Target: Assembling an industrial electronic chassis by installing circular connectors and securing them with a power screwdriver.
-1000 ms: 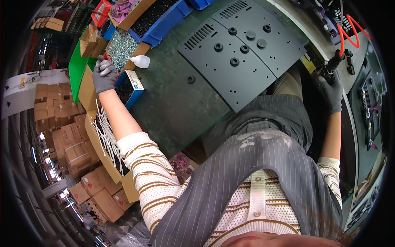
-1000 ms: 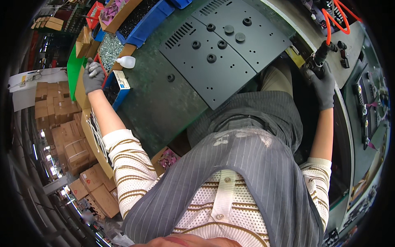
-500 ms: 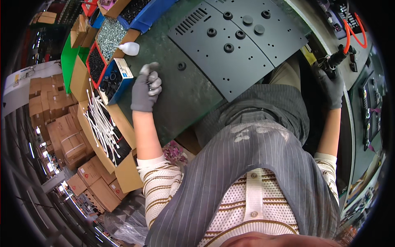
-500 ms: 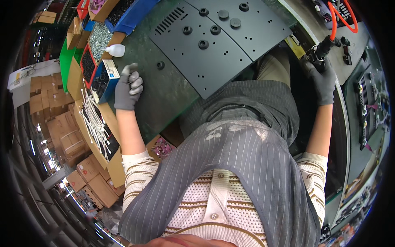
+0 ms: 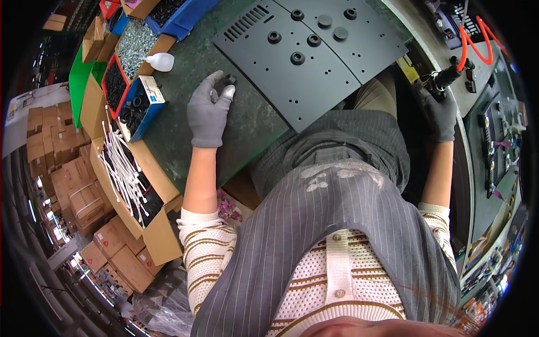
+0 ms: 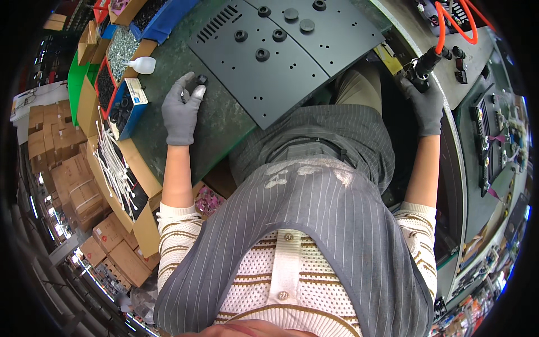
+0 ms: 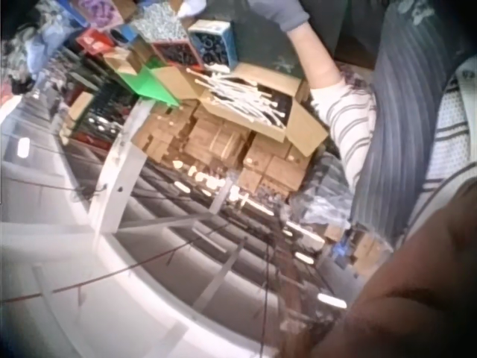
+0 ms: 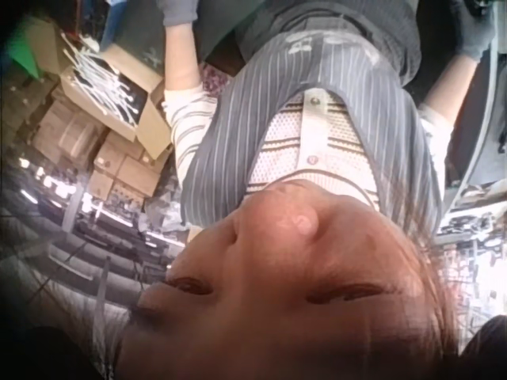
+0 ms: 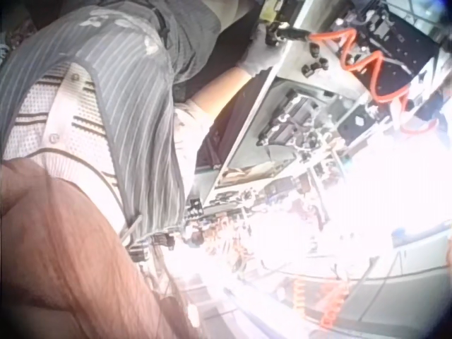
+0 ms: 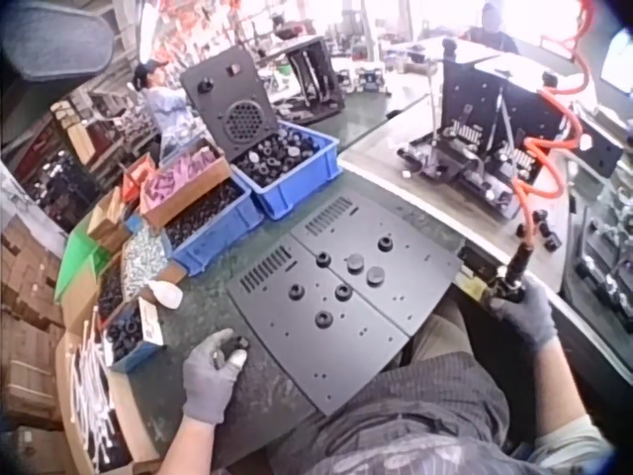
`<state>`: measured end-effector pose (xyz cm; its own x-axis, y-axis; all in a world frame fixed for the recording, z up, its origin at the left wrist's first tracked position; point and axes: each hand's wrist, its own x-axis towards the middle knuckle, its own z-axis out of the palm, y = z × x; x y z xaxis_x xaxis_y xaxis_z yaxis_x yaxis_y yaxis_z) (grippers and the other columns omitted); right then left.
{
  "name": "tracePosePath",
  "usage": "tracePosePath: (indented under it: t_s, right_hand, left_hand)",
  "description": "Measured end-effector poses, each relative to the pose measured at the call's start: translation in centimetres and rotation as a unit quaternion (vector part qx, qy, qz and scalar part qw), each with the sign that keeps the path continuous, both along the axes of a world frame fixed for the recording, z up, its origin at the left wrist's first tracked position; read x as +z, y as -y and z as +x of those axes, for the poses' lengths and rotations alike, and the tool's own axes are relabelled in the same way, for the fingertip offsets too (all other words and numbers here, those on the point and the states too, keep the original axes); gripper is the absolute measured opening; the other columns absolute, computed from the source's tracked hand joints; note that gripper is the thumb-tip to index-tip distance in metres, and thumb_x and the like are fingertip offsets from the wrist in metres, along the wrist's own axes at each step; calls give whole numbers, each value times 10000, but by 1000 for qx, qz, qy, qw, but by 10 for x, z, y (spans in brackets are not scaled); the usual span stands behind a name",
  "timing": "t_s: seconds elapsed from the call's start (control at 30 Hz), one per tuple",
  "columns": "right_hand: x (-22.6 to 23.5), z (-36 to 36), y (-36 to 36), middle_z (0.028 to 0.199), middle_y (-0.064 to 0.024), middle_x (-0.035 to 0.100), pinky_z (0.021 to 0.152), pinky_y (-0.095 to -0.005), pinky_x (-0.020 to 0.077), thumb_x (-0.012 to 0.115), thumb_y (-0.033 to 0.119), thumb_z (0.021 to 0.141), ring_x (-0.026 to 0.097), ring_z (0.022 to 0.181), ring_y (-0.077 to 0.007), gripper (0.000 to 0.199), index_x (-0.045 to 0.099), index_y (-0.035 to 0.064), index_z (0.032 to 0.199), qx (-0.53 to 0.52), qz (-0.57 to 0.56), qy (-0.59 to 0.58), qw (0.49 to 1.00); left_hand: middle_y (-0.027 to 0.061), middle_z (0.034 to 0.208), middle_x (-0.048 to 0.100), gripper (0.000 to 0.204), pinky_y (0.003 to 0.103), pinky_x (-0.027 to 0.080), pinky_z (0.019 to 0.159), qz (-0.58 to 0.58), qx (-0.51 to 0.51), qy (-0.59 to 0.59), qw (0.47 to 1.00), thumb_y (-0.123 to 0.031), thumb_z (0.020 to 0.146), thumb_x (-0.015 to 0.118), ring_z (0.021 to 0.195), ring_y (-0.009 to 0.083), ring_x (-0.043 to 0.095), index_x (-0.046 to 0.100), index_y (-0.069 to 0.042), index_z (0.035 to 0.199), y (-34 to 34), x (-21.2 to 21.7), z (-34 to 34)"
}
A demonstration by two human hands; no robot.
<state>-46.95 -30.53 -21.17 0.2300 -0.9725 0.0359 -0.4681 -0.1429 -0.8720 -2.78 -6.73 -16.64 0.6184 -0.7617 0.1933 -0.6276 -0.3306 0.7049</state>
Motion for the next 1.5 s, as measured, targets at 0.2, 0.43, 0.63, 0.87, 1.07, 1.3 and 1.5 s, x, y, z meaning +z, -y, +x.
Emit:
tracePosePath:
  t_s: [0.2, 0.43, 0.63, 0.87, 1.07, 1.3, 1.5]
  right_hand:
    - [4, 4, -2, 909, -27, 660, 725, -243, 475, 730, 139, 771, 596, 784, -89, 394, 605, 22, 1126, -8, -20, -13, 1000]
    - [3, 1, 2, 963, -95, 681, 814, -305, 478, 757, 265, 746, 643, 872, -171, 450, 627, 37, 1112, -5, -35, -76, 997]
    - [-1, 0, 3, 929, -67, 689, 792, -299, 481, 784, 259, 734, 629, 854, -134, 461, 633, 30, 1104, -28, -31, -57, 997]
    - [98, 13, -39, 983, -119, 663, 834, -299, 497, 776, 135, 744, 623, 922, -153, 426, 602, 14, 1113, -27, -174, 23, 984]
    - [176, 86, -31, 1217, -199, 522, 885, -458, 485, 566, 250, 734, 554, 1080, -339, 536, 521, -5, 1204, 185, -233, 463, 835]
    - [140, 167, -8, 889, -83, 483, 496, -259, 427, 607, 428, 829, 479, 742, -184, 522, 435, 43, 1138, 491, 12, 577, 653]
    - [191, 220, -100, 851, -80, 549, 634, -334, 512, 598, 38, 744, 567, 717, -241, 416, 490, 41, 1146, 279, 78, 639, 713]
  left_hand:
    - [66, 955, 670, 379, 289, 486, 706, 118, -22, 33, 992, -224, 789, 722, 739, 140, 585, 649, -94, 1137, 6, 5, 8]
    - [77, 997, 680, 347, 277, 491, 780, -15, -56, -70, 996, -209, 802, 709, 887, 171, 642, 654, -71, 1115, 25, 22, -18]
    - [61, 930, 679, 307, 266, 475, 662, 97, -117, -106, 983, -147, 805, 676, 705, 127, 562, 656, -65, 1100, 49, 25, -48]
    - [13, 729, 468, 341, 173, 305, 351, -155, -6, -703, 694, -155, 895, 446, 540, 75, 420, 503, 21, 1181, 21, 16, -18]
    - [32, 751, 498, 266, 165, 309, 353, -205, -27, -758, 618, -180, 979, 446, 524, 74, 401, 507, 15, 1150, 23, 16, -46]
    - [31, 757, 511, 259, 157, 318, 365, -184, -47, -765, 616, -185, 969, 490, 557, 71, 418, 531, 3, 1143, 27, 34, -91]
    - [63, 818, 557, 270, 161, 315, 350, -209, -106, -864, 446, -186, 977, 467, 547, 70, 417, 515, -5, 1171, 14, 23, -103]
